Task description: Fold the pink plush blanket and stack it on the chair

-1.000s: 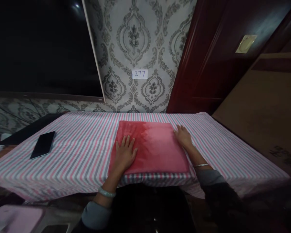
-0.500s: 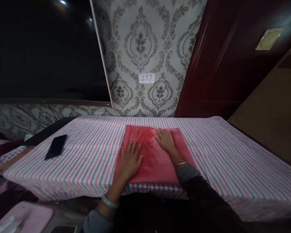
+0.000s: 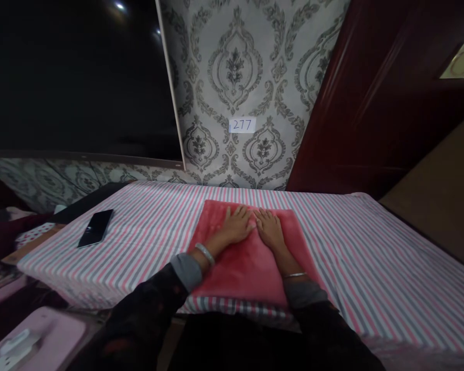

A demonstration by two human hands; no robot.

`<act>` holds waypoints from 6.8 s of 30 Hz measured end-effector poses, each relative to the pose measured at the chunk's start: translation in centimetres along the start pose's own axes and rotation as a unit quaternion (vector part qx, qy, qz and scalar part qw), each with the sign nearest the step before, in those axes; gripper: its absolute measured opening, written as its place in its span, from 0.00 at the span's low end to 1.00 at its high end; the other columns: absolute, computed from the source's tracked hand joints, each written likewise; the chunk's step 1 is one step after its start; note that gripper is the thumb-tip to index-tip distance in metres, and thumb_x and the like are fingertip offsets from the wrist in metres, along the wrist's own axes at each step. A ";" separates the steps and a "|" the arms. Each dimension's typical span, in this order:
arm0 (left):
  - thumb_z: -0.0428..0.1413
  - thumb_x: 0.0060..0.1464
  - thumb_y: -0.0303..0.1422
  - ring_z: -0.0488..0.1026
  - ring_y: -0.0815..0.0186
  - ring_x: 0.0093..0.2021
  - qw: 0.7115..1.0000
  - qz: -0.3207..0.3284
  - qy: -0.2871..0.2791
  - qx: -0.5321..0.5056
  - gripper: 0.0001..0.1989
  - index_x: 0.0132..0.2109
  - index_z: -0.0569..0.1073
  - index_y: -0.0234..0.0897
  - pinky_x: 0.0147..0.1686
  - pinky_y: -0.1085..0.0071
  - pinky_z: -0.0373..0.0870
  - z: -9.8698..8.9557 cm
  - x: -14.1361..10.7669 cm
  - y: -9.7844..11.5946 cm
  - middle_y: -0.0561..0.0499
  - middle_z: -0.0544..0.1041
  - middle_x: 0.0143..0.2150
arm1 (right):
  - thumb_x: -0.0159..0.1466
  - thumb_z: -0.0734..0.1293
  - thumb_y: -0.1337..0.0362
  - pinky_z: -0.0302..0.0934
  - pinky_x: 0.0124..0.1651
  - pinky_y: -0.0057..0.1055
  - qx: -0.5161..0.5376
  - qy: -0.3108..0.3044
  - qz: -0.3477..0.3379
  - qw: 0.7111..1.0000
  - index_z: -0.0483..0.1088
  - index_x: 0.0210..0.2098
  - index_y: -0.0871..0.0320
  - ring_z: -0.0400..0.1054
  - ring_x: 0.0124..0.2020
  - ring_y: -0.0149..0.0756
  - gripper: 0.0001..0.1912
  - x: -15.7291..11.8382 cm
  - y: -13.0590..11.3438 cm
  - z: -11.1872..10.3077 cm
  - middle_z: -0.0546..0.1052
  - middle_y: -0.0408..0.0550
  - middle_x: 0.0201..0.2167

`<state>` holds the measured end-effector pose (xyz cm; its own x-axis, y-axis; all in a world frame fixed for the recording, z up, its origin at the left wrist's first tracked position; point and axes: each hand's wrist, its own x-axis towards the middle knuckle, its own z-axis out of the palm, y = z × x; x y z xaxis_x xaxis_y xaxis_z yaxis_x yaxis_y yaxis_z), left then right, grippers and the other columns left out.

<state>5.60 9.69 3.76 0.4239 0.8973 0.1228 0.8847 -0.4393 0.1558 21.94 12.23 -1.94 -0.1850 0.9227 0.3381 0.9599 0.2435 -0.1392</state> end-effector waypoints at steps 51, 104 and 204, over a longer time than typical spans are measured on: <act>0.40 0.68 0.40 0.49 0.46 0.73 0.967 -0.235 0.061 0.072 0.26 0.70 0.58 0.44 0.66 0.40 0.52 0.7 -15.8 -3.5 0.48 0.53 0.74 | 0.73 0.48 0.59 0.46 0.68 0.51 0.036 -0.062 0.029 0.997 0.59 0.68 0.54 0.49 0.70 0.47 0.27 0.2 0.0 -1.7 0.58 0.48 0.71; 0.41 0.67 0.42 0.50 0.47 0.72 0.985 -0.135 0.082 0.073 0.28 0.69 0.61 0.38 0.64 0.33 0.45 2.3 -3.6 -3.8 0.41 0.58 0.72 | 0.73 0.51 0.53 0.44 0.68 0.54 -0.044 -0.076 0.064 0.994 0.54 0.70 0.54 0.44 0.73 0.48 0.29 -3.4 3.6 -2.7 0.52 0.51 0.73; 0.41 0.68 0.46 0.49 0.51 0.72 0.996 -0.065 0.049 0.041 0.28 0.69 0.59 0.42 0.68 0.41 0.43 0.9 -6.1 2.6 0.44 0.57 0.72 | 0.73 0.49 0.53 0.43 0.67 0.58 -0.013 -0.022 0.037 0.999 0.57 0.69 0.51 0.46 0.71 0.52 0.28 -1.4 0.6 -0.7 0.56 0.50 0.71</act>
<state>5.46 3.12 2.53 0.2865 0.9363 0.2029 0.9458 -0.3102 0.0960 22.90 10.90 -1.85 -0.1218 0.9506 0.2856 0.9763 0.1666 -0.1380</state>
